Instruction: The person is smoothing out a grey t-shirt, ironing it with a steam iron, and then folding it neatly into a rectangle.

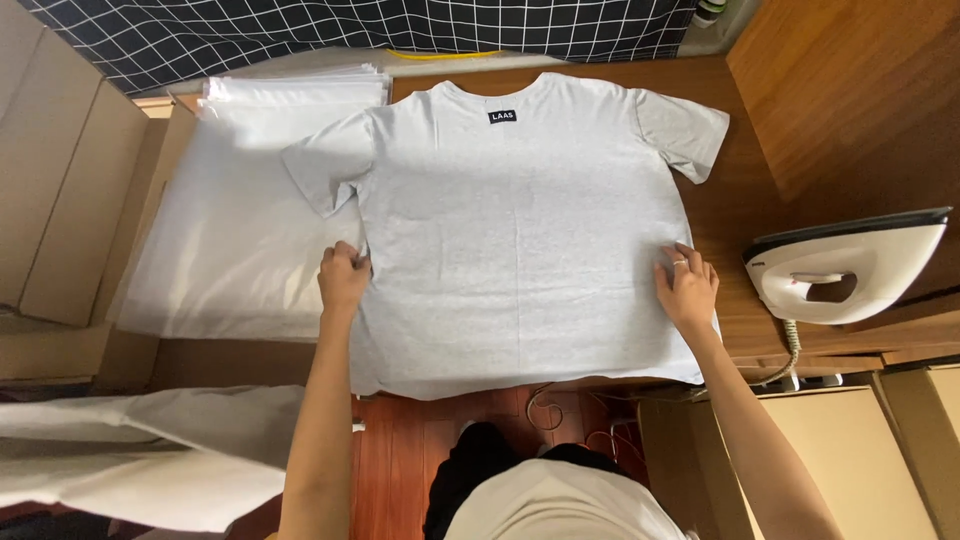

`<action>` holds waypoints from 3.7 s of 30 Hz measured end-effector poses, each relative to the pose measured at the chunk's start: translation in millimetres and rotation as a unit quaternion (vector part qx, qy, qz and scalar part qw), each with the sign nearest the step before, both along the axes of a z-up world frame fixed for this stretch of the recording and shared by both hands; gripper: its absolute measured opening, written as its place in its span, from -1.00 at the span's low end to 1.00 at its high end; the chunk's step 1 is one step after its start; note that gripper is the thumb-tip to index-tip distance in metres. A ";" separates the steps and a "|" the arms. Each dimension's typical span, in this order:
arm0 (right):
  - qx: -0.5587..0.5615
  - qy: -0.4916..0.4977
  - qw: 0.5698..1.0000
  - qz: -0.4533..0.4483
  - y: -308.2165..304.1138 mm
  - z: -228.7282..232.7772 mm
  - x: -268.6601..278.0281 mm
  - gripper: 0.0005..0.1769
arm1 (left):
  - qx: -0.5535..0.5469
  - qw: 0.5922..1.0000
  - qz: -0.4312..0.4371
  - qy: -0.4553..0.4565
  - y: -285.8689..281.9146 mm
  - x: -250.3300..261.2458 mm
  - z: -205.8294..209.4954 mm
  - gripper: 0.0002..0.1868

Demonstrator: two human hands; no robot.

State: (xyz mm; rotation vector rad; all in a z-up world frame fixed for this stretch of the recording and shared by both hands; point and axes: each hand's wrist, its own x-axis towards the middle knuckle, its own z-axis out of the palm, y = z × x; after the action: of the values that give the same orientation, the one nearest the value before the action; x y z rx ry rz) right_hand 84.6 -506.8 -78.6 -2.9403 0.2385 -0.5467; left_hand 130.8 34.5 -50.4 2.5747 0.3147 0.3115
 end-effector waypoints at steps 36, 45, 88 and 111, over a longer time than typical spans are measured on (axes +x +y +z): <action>0.118 -0.010 0.988 -0.097 20.5 7.7 123.8 -0.61 | -0.337 0.923 -0.022 0.185 -16.6 77.9 90.1 -0.44; 0.035 -0.023 0.996 -0.085 18.8 0.8 124.5 -0.58 | -0.364 0.918 0.005 0.155 16.0 101.5 47.2 -0.46; 0.011 -0.037 0.998 -0.053 13.5 -7.2 124.5 -0.56 | -0.221 0.942 -0.085 0.236 6.2 46.2 81.6 -0.49; 0.012 -0.044 0.997 -0.057 18.4 -2.3 122.8 -0.57 | -0.163 0.964 -0.044 0.207 36.9 51.1 13.0 -0.49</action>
State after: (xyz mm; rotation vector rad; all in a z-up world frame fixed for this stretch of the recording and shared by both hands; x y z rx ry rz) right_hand 207.4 -488.4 -80.9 -2.8839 0.4009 -0.6805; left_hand 181.8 71.4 -37.5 2.2977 0.3635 -0.2974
